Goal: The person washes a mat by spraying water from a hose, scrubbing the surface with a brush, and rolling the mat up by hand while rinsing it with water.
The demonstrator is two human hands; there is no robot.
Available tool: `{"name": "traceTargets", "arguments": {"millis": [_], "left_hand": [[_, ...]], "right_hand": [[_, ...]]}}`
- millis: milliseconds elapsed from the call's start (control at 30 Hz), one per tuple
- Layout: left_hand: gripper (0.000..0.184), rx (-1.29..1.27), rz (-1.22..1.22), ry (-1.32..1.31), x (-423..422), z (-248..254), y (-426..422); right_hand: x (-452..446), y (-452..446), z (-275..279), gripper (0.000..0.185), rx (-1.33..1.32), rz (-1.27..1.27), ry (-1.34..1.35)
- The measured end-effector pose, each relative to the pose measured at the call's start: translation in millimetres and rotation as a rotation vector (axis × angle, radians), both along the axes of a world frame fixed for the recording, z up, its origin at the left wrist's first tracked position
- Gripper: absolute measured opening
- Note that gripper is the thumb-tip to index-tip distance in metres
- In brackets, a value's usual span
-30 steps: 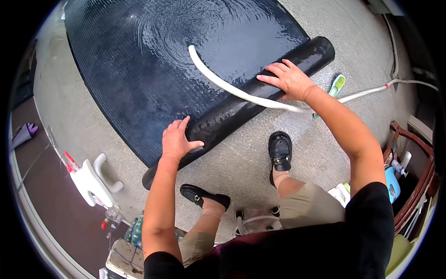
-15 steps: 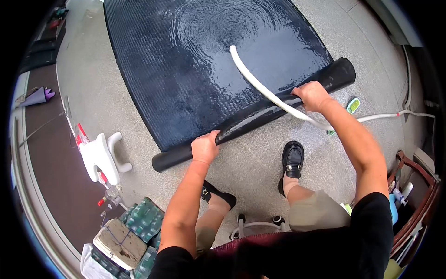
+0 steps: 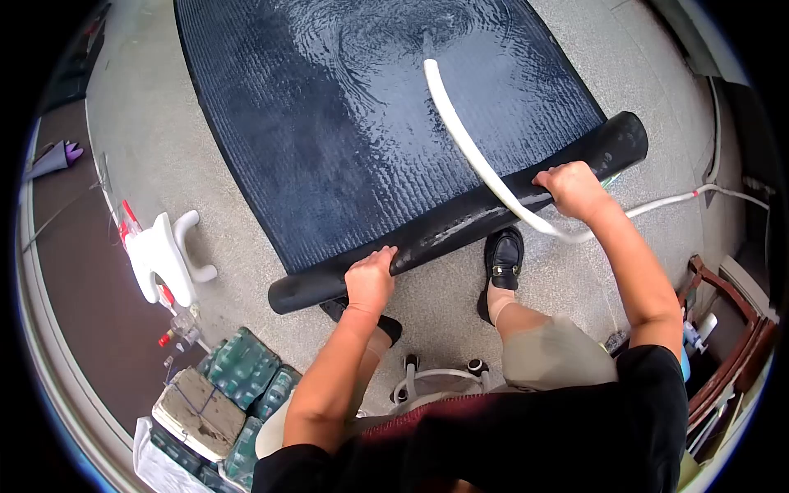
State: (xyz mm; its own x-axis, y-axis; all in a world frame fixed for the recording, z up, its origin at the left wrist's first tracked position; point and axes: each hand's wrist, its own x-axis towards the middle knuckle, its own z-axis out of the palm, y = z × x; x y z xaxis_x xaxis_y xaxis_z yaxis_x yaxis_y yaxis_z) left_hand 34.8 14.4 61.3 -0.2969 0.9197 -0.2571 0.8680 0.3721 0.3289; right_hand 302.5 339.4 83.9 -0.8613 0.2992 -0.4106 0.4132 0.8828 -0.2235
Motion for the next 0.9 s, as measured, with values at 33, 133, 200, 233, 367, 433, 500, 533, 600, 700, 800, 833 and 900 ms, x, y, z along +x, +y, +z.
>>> {"name": "traceTargets", "arguments": {"millis": [33, 133, 200, 233, 367, 433, 500, 533, 600, 700, 800, 833, 900], "left_hand": [[0.035, 0.001, -0.005, -0.036, 2.0, 3.4, -2.7], [0.038, -0.252, 0.0, -0.154, -7.5, 8.1, 12.0], [0.043, -0.524, -0.004, -0.212, -25.4, -1.5, 40.2], [0.043, -0.528, -0.016, -0.21, -34.5, -6.6, 51.2], [0.077, -0.552, -0.05, -0.298, -67.1, -28.9, 79.4], [0.095, -0.338, -0.08, -0.048, -85.3, -46.6, 77.9], [0.095, -0.389, -0.036, 0.002, -96.8, -48.3, 87.3], [0.093, -0.353, -0.03, 0.001, -97.8, -46.0, 90.4], [0.09, -0.321, -0.033, -0.008, -94.4, -48.2, 84.7], [0.08, -0.145, -0.163, -0.108, -72.2, -52.5, 61.5], [0.104, -0.099, -0.212, -0.005, -50.7, -69.2, 34.3], [0.115, -0.134, -0.162, -0.015, -44.6, -62.3, 43.5], [0.125, -0.231, -0.126, 0.041, -38.9, -54.6, 56.7]], "right_hand": [[-2.4, 0.2, 9.4, 0.027, -0.001, -0.003, -0.005], [-8.5, 7.4, 11.9, 0.032, -0.054, 0.004, -0.18], [-23.4, 25.1, -8.5, 0.034, -0.047, 0.023, -0.172], [-28.5, 30.5, -20.2, 0.036, -0.067, 0.05, -0.183], [-53.7, 64.3, -49.9, 0.063, -0.083, 0.015, -0.237], [-47.9, 69.2, -59.6, 0.06, 0.281, 0.013, 0.108], [-64.1, 56.5, -54.0, 0.046, 0.217, -0.249, 0.274], [-78.0, 41.6, -41.5, 0.033, 0.059, -0.411, 0.374], [-97.3, 5.6, -56.4, 0.039, -0.175, -0.576, 0.447], [-125.5, -47.2, -69.4, 0.045, -0.045, -0.45, 0.274], [-130.7, -55.6, -75.5, 0.03, -0.125, -0.53, 0.271], [-125.5, -56.0, -66.7, 0.026, -0.164, -0.577, 0.329], [-106.5, -61.8, -40.6, 0.028, -0.329, -0.642, 0.312]]}}
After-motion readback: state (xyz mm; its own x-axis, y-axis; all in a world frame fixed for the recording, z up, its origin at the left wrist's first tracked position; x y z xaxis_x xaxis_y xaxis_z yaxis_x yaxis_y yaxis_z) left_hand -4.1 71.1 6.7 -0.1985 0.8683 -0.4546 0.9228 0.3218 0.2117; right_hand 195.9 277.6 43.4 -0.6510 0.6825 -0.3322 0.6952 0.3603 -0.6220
